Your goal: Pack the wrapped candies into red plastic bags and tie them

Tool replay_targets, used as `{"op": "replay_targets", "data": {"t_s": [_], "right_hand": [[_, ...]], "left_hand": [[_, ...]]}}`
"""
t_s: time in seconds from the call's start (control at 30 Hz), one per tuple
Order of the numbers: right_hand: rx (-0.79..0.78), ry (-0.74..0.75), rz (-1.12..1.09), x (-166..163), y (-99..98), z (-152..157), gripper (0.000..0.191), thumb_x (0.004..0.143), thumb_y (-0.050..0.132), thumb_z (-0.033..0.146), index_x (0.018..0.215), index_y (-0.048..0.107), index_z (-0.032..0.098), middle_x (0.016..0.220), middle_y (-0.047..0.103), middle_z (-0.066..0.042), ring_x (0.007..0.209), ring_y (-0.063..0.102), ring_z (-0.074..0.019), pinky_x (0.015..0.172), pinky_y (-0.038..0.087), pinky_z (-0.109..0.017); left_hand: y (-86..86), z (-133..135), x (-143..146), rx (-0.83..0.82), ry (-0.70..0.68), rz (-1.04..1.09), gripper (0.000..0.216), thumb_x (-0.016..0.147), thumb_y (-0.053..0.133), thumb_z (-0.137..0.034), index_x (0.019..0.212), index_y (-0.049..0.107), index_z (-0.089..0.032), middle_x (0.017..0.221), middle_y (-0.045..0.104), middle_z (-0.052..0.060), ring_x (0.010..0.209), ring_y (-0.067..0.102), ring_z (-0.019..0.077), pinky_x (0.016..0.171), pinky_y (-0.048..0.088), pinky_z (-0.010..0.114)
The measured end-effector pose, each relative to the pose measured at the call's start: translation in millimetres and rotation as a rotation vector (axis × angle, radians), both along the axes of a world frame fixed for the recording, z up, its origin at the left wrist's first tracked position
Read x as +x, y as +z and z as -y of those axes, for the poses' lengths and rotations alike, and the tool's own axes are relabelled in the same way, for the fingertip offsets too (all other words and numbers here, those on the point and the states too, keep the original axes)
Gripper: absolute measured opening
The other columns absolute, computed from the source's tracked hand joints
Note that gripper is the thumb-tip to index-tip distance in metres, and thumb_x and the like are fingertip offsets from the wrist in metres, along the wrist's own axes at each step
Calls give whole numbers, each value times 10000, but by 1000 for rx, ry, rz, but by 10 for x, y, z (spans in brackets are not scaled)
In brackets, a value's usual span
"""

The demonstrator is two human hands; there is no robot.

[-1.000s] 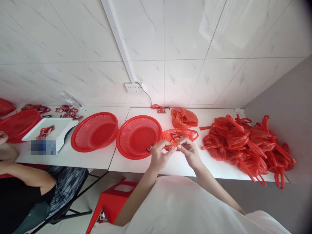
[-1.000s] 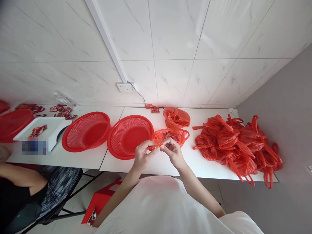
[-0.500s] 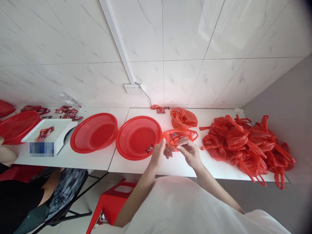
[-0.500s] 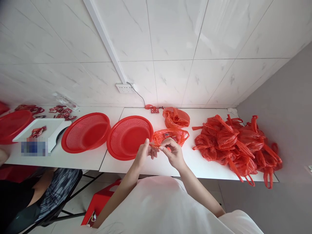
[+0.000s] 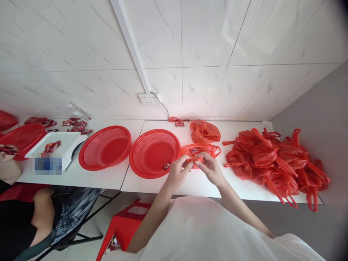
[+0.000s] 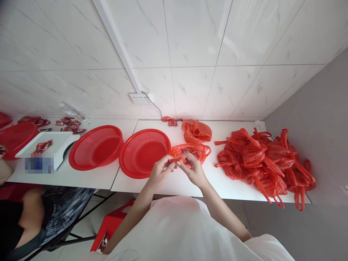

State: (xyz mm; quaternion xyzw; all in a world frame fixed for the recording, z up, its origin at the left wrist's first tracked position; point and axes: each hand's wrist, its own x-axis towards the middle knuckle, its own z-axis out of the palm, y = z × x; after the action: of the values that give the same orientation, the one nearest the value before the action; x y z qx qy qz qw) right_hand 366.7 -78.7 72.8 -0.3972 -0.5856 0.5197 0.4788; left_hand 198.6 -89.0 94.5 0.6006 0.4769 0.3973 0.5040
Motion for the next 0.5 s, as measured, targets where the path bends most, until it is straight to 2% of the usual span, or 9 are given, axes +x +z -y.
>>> {"op": "replay_targets", "data": {"t_s": [0.13,0.3,0.5], "right_hand": [[15,20,-16,43,-9,5,182,853,665,395,892,661,218,859,647,-41,815,605,-188,741,505,-335],[139,-10,59,104,56,27,130,855,671,359,870,702,234,863,661,-52,830,602,-204,758,497,-365],[239,24,119,169,139,18,139,874,647,352,833,733,250,810,690,-48,796,624,-214,739,508,-379]], "left_hand": [[-34,27,13,139,11,-170,230,909,525,-342,732,528,-195,655,524,-25,625,485,112,578,365,226],[-41,27,10,220,-29,-165,229,909,531,-341,737,561,-193,678,545,-14,640,495,114,593,370,224],[-76,34,26,222,-39,-128,223,904,550,-339,745,595,-189,674,593,-8,635,534,115,610,394,225]]}}
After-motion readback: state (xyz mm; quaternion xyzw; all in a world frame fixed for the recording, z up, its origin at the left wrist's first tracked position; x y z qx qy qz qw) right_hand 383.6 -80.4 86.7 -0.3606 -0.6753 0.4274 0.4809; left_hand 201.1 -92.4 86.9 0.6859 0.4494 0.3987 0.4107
